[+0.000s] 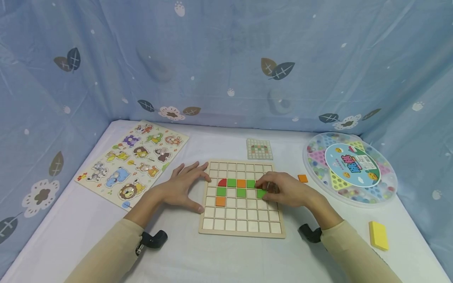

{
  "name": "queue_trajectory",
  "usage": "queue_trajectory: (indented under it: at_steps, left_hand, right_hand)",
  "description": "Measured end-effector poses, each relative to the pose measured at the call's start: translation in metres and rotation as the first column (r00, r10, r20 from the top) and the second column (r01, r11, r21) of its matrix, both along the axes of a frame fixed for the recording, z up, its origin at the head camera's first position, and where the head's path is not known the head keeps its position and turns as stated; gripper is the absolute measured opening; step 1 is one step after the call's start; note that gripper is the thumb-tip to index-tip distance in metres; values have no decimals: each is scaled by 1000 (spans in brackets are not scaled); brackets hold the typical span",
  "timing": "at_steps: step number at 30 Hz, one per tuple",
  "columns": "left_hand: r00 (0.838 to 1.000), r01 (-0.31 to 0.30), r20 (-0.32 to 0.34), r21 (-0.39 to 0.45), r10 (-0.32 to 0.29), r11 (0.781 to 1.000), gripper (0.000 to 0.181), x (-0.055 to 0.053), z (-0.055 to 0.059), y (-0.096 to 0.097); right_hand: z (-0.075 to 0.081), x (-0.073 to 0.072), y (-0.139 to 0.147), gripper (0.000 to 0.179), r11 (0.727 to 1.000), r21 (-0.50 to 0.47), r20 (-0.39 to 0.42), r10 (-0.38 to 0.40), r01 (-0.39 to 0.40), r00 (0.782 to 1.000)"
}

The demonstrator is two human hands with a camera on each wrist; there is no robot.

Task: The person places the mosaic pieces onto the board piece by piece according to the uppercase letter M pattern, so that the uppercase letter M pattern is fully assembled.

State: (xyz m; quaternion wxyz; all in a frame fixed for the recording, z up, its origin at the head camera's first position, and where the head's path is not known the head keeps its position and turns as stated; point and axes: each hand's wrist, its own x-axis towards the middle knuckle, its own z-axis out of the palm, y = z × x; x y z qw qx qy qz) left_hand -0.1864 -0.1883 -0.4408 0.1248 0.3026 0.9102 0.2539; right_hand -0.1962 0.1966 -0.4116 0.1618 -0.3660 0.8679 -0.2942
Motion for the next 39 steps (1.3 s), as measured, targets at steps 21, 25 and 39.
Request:
queue_trajectory:
  at_steps: [21, 25, 39]
  left_hand:
    - [1000, -2, 4, 9, 2, 1000, 85, 0, 2, 1]
    - [1000, 3, 0, 4, -3, 1000, 84, -1, 3, 1]
    - [1000, 5, 2, 1, -5, 1000, 84, 0, 1, 0]
  right_hand:
    - [17, -6, 16, 35, 1000, -7, 10, -10, 10, 1000]
    - [18, -7, 23, 37, 1000, -10, -2, -22, 22, 1000]
    - [19, -10, 46, 38, 997, -4, -11, -79, 79, 997]
